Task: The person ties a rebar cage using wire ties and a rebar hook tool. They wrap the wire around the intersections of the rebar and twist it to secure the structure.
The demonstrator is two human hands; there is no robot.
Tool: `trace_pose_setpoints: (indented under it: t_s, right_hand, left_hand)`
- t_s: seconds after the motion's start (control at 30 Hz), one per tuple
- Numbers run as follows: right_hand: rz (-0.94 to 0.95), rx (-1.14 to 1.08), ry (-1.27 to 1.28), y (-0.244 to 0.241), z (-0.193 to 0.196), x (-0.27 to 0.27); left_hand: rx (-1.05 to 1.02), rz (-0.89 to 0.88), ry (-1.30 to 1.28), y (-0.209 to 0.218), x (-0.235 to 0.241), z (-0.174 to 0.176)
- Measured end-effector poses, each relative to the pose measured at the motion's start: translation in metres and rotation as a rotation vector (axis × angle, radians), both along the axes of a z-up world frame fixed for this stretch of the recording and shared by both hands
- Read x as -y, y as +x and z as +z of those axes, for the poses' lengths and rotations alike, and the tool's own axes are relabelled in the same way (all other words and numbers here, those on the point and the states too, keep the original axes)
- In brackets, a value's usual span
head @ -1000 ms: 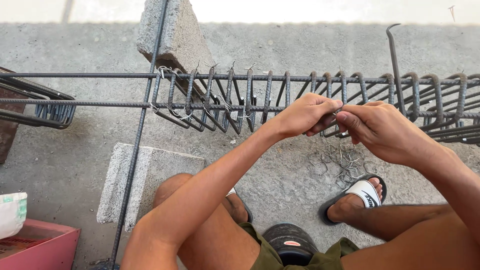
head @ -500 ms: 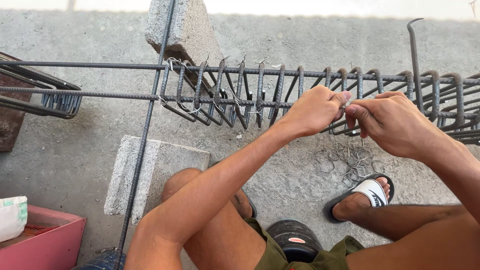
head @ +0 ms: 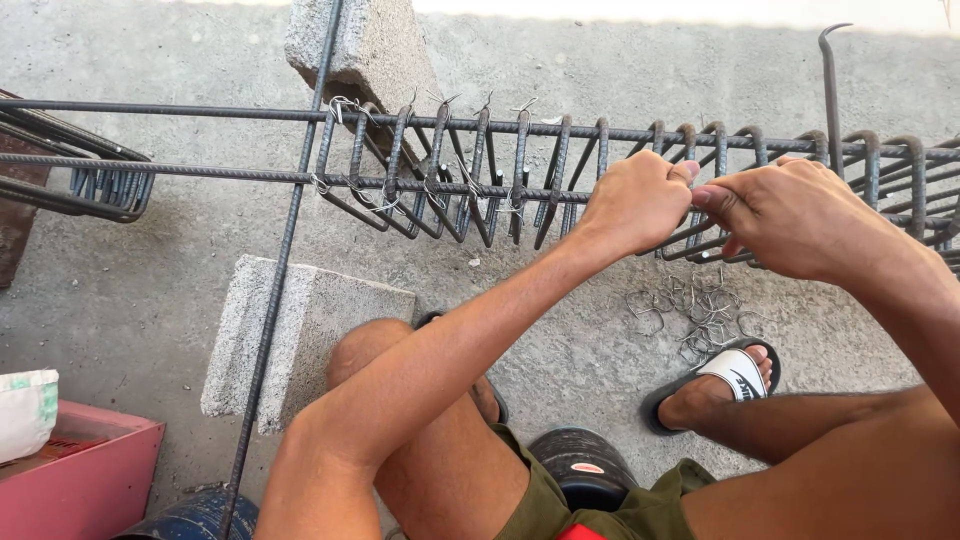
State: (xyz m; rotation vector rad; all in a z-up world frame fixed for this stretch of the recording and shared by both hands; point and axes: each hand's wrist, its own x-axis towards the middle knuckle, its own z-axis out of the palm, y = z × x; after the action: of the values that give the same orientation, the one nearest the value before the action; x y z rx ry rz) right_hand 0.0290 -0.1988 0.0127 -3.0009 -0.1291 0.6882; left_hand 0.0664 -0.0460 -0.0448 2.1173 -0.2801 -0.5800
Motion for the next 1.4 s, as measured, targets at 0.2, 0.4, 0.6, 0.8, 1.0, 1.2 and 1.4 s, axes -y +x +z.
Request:
trace_pose_setpoints:
  t_s: [0.2, 0.4, 0.6, 0.8, 1.0, 1.2, 1.4]
  right_hand:
    - [-0.025, -0.001, -0.030, 0.005, 0.008, -0.005]
    - [0.025, -0.003, -0.027, 0.012, 0.006, -0.005]
    - [0.277, 0.433, -0.040, 0.000, -0.015, 0.012]
    - [0.347, 0.628, -0.186, -0.001, -0.020, 0.013]
    - [0.280, 0.703, -0.326, 0.003, -0.023, 0.009]
    - [0.238, 0.606, -0.312, 0.005, -0.029, 0.004]
    - [0.294, 0.512, -0.200, 0.005, -0.017, 0.002]
  left_hand:
    - [0.083, 0.044, -0.002, 0.011, 0.008, -0.013]
    - [0.198, 0.070, 0.102, 0.005, 0.006, 0.004]
    - [0.063, 0.029, 0.079, 0.020, -0.007, 0.020]
    - [-0.062, 0.073, -0.135, 0.023, -0.017, 0.016]
    - [0.027, 0.189, -0.250, 0.023, -0.006, 0.000]
    - [-0.059, 0.308, -0.216, 0.002, -0.009, 0.019]
    - [-0.095, 0.190, -0.288, 0.026, -0.017, -0.012]
